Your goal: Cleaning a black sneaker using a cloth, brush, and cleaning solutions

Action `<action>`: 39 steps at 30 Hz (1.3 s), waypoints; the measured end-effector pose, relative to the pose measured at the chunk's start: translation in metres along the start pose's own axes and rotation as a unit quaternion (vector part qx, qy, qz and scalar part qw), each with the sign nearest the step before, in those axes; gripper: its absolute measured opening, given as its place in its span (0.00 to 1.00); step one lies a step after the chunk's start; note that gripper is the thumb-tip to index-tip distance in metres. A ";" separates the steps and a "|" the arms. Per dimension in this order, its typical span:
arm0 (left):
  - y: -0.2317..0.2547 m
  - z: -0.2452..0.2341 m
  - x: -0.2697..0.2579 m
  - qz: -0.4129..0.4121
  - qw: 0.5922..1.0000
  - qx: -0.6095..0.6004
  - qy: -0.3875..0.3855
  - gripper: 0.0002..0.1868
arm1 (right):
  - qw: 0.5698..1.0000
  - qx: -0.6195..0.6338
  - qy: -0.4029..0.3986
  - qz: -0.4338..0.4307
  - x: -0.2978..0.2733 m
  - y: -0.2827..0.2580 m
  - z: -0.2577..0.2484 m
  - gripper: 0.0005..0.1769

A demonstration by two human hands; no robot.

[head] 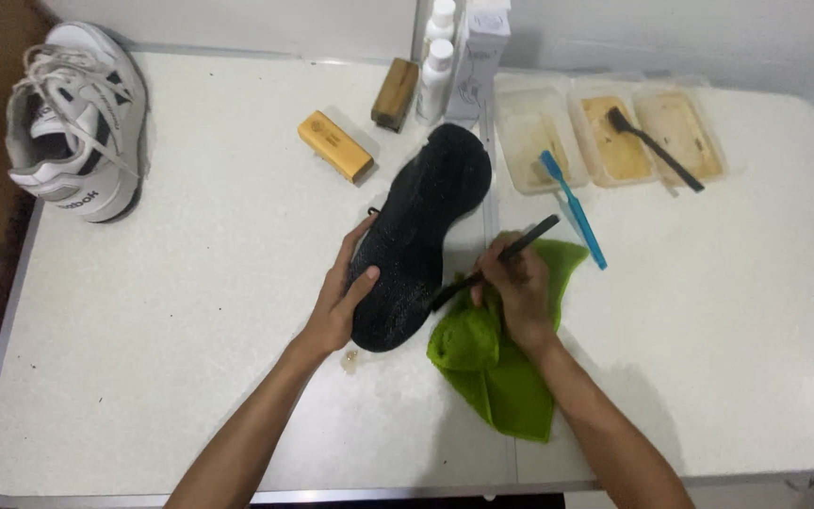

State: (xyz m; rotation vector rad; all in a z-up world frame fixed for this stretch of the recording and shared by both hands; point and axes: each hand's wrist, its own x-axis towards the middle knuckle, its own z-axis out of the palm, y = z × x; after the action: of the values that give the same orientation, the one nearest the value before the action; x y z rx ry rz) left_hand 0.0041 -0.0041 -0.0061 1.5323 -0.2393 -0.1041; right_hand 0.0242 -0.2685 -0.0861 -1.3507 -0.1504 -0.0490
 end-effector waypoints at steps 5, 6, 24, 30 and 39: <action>-0.001 0.002 0.001 0.007 1.000 -0.010 -0.003 0.35 | 0.999 0.040 -0.007 0.012 -0.003 -0.014 0.008 0.07; -0.002 0.002 0.000 0.011 1.000 -0.009 -0.001 0.35 | 0.998 0.034 -0.038 0.024 -0.006 -0.010 0.008 0.07; -0.011 0.001 0.000 0.023 1.000 -0.001 -0.010 0.34 | 1.000 0.012 -0.012 -0.023 -0.003 -0.017 0.015 0.07; -0.006 0.003 -0.001 0.009 1.000 0.000 -0.008 0.35 | 0.999 0.036 0.000 -0.020 0.001 -0.017 0.010 0.07; -0.004 0.003 0.000 0.010 1.000 -0.010 -0.013 0.36 | 0.998 0.053 -0.009 -0.028 0.001 -0.022 0.010 0.04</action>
State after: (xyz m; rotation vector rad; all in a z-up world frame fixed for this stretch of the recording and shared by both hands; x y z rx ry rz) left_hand 0.0035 -0.0070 -0.0101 1.5097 -0.2726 -0.1101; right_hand 0.0220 -0.2631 -0.0626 -1.2406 -0.2043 -0.0751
